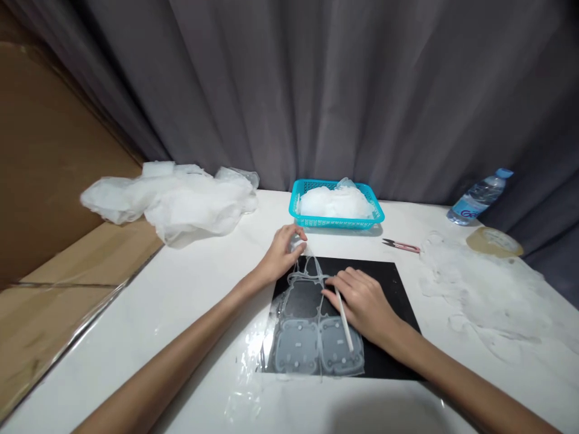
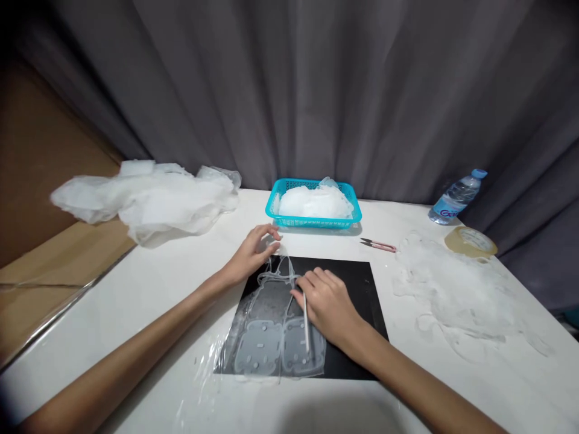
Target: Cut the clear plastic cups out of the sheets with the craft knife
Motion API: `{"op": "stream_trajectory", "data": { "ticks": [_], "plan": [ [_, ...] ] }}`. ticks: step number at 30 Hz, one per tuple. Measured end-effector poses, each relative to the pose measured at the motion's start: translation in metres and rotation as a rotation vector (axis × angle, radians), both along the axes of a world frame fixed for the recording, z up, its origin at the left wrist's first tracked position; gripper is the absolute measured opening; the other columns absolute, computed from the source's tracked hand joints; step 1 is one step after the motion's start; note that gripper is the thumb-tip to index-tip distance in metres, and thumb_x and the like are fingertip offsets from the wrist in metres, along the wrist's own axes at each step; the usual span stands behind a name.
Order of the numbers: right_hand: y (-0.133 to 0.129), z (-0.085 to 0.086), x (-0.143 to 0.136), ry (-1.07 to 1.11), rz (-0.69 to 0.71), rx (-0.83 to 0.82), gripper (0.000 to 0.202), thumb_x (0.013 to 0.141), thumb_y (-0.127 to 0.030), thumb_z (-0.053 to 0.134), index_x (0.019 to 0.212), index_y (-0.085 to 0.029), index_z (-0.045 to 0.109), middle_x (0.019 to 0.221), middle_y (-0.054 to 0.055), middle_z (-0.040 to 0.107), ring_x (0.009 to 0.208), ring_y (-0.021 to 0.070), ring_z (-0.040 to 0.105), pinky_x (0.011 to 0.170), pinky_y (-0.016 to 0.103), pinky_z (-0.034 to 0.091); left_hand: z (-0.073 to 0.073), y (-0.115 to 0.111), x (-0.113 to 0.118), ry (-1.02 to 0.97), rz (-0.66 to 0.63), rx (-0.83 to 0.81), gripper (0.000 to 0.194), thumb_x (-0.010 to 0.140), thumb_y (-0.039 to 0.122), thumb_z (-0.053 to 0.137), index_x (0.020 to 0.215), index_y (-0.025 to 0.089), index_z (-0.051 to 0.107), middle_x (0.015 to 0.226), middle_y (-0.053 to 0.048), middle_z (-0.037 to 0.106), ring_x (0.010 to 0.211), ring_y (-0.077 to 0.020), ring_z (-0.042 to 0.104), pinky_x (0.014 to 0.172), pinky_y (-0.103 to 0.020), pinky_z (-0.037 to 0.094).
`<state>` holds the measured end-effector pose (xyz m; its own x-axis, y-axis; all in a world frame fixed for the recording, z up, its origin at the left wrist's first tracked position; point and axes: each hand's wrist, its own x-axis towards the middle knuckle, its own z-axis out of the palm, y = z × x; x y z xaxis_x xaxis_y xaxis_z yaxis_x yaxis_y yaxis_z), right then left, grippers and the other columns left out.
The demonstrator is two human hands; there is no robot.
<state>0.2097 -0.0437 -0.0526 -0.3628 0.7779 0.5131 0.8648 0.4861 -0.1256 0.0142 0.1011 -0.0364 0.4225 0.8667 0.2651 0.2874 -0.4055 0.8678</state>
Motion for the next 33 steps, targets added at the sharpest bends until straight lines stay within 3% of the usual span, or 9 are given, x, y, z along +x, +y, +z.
{"op": "stream_trajectory", "data": {
  "ticks": [3,6,9,13,17,22,26,29,33],
  "plan": [
    [0.006,-0.003,0.01,-0.022,-0.059,0.037,0.018,0.102,-0.03,0.065,0.11,-0.015,0.07,0.094,0.008,0.073,0.087,0.0259,0.066,0.08,0.038,0.048,0.012,-0.03,-0.01,0.098,-0.058,0.13,0.006,0.094,0.026,0.066,0.097,0.022,0.064,0.128,-0.009,0.062,0.148,-0.0326,0.035,0.126,-0.055,0.022],
    [0.012,-0.006,0.02,-0.07,-0.118,0.071,0.023,0.103,-0.025,0.061,0.12,-0.011,0.068,0.098,0.011,0.074,0.09,0.0283,0.067,0.081,0.04,0.049,0.015,-0.076,-0.017,0.372,-0.242,0.334,0.018,0.107,0.036,0.052,0.115,0.022,0.06,0.129,-0.011,0.062,0.13,-0.0286,0.053,0.115,-0.049,0.041],
    [0.018,-0.006,0.027,-0.078,-0.163,0.045,0.02,0.104,-0.025,0.058,0.116,-0.012,0.068,0.097,0.012,0.073,0.09,0.0288,0.067,0.08,0.04,0.05,0.006,-0.109,-0.019,0.549,-0.374,0.373,0.064,0.098,0.065,0.058,0.14,0.018,0.052,0.153,-0.021,0.049,0.142,-0.0382,0.047,0.113,-0.056,0.045],
    [0.025,0.001,0.037,-0.05,-0.131,-0.021,0.02,0.106,-0.027,0.055,0.102,-0.016,0.07,0.094,0.011,0.073,0.089,0.028,0.068,0.081,0.04,0.05,-0.011,-0.105,-0.019,0.658,-0.411,0.435,0.097,0.092,0.079,0.054,0.161,0.013,0.033,0.171,-0.028,0.019,0.159,-0.0448,0.02,0.123,-0.063,0.033],
    [0.025,0.019,0.049,0.123,0.05,-0.105,0.035,0.11,-0.02,0.041,0.094,-0.016,0.071,0.087,0.008,0.074,0.084,0.0233,0.068,0.083,0.038,0.05,-0.013,-0.074,-0.024,0.685,-0.456,0.416,0.105,0.088,0.082,0.056,0.166,0.018,0.026,0.174,-0.026,0.012,0.16,-0.0439,0.017,0.125,-0.063,0.031],
    [-0.006,0.038,0.057,0.479,0.132,-0.386,0.027,0.109,-0.029,0.051,0.126,-0.025,0.072,0.105,0.004,0.077,0.096,0.0187,0.071,0.086,0.03,0.054,0.005,-0.067,-0.028,0.619,-0.447,0.469,0.096,0.088,0.077,0.064,0.162,0.023,0.034,0.169,-0.021,0.031,0.156,-0.0406,0.029,0.122,-0.061,0.036],
    [-0.04,0.037,0.058,0.52,0.107,-0.608,0.031,0.107,-0.032,0.058,0.136,-0.036,0.068,0.122,0.0,0.076,0.109,0.0181,0.072,0.094,0.029,0.054,0.015,-0.089,-0.019,0.487,-0.47,0.451,0.043,0.105,0.047,0.059,0.14,0.023,0.056,0.147,-0.012,0.057,0.143,-0.0305,0.048,0.117,-0.047,0.044],
    [-0.049,0.03,0.057,0.485,0.198,-0.625,0.03,0.107,-0.03,0.057,0.134,-0.032,0.069,0.114,0.003,0.077,0.102,0.0182,0.07,0.09,0.03,0.055,0.011,-0.104,-0.011,0.451,-0.532,0.469,0.02,0.108,0.032,0.055,0.123,0.021,0.063,0.132,-0.009,0.065,0.126,-0.0271,0.06,0.107,-0.043,0.048],
    [-0.045,0.023,0.057,0.422,0.287,-0.525,0.022,0.106,-0.027,0.059,0.124,-0.024,0.072,0.101,0.005,0.075,0.094,0.0196,0.065,0.087,0.035,0.052,0.002,-0.113,-0.009,0.416,-0.501,0.498,0.014,0.107,0.022,0.053,0.113,0.019,0.065,0.117,-0.008,0.069,0.108,-0.0232,0.066,0.097,-0.039,0.049]
  ]
}}
